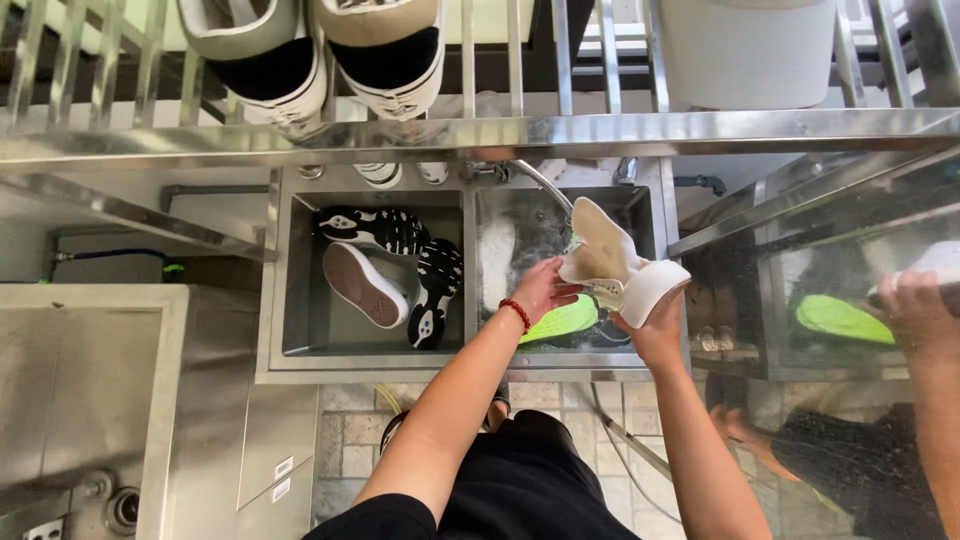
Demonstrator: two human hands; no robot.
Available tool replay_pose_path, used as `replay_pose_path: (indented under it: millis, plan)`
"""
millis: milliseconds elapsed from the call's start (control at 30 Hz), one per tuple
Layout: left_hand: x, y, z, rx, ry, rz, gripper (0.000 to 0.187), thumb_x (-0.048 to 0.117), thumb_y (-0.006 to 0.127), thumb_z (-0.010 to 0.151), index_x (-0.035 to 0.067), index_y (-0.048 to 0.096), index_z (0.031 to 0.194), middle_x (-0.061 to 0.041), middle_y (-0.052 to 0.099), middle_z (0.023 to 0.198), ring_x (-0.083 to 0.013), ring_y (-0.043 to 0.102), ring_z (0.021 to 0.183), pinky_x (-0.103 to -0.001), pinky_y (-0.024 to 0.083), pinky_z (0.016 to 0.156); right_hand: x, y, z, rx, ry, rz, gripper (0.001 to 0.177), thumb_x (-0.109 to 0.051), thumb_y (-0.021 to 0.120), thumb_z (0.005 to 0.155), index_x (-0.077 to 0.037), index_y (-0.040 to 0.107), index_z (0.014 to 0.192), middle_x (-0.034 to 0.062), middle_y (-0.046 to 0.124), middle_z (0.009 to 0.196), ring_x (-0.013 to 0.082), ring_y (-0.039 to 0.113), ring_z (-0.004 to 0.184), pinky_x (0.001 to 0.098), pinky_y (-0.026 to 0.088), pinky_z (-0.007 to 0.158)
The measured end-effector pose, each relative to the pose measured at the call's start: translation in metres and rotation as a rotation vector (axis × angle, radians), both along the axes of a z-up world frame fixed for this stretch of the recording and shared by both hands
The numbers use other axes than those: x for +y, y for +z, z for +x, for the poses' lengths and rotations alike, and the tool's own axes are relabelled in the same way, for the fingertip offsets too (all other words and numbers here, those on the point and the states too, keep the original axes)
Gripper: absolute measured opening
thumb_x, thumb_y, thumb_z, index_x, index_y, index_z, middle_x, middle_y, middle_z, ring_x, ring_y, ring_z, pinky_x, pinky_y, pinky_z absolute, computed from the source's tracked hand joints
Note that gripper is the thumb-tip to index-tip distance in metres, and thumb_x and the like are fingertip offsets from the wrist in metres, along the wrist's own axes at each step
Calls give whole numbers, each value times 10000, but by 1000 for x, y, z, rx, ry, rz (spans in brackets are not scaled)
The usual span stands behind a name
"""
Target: Cleaning a pair of white high-top sneakers using a shoe washing machine station.
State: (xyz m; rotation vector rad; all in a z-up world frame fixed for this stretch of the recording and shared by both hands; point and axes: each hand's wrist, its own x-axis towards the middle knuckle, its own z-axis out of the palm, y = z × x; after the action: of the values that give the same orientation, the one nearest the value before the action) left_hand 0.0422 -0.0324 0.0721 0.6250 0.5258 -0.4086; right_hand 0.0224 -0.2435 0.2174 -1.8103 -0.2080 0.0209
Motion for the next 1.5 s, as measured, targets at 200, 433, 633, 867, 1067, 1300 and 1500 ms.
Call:
replay_pose_path:
  millis: [200, 433, 633, 867, 1067, 1300, 1500]
  plan:
    - [24, 15, -30, 109, -205, 864, 293, 303, 773, 887, 21, 728, 822, -123, 707, 772, -263, 654, 717, -425, 538, 653, -8, -12, -12, 55, -88, -82, 901, -48, 901, 666, -64, 362, 1388, 110, 514, 1389, 247, 573, 1273, 408, 559, 1000]
    - [21, -62, -29, -87, -398, 1022, 282, 241, 609, 787, 10, 662, 635, -143, 663, 624, -263, 629, 590, -421, 473, 578, -24, -66, -25, 34, -110, -464, 985, -165, 991, 700, -31, 363, 1447, 171, 542, 1451, 290, 560, 1360, 435, 471, 1133]
    - [52, -72, -34, 62, -401, 758, 699, 620, 493, 997, 23, 708, 1290, -236, 726, 1177, -285, 681, 802, -469, 459, 559, -23, -162, -6, -54, -53, 5, 1183, 104, 944, 810, 20, 64, 1595, 218, 362, 1659, 350, 455, 1546, 469, 436, 1280]
    - [201, 35, -119, 44, -43, 471, 667, 600, 484, 955, 159, 460, 1456, -151, 572, 1434, -283, 605, 1204, -562, 456, 1009, 94, -24, -61, 236, 196, 361, 771, 142, 704, 814, -17, 449, 1524, 117, 621, 1414, 277, 624, 1246, 363, 556, 973]
    - [365, 128, -303, -68, 561, 324, 594, 571, 482, 994, 123, 544, 1380, -128, 639, 1302, -259, 621, 1182, -459, 488, 1002, 336, 40, -122, 366, 836, 498, 620, 141, 713, 812, -8, 583, 1400, 108, 629, 1366, 243, 614, 1259, 369, 524, 1085]
    - [501, 210, -572, -285, 1099, 271, 667, 619, 457, 981, 86, 533, 1375, -128, 606, 1331, -337, 588, 1248, -583, 535, 989, 645, 17, -279, 646, 1354, 331, 554, 94, 739, 823, -57, 601, 1338, 74, 659, 1271, 229, 639, 1134, 372, 566, 923]
    - [598, 208, -716, -234, 1260, 422, 531, 422, 624, 929, 73, 558, 1324, -74, 640, 1302, -291, 668, 1161, -553, 574, 911, 776, 25, -417, 964, 1568, 332, 697, 80, 767, 808, -79, 569, 1457, 129, 666, 1257, 263, 640, 1037, 349, 581, 866]
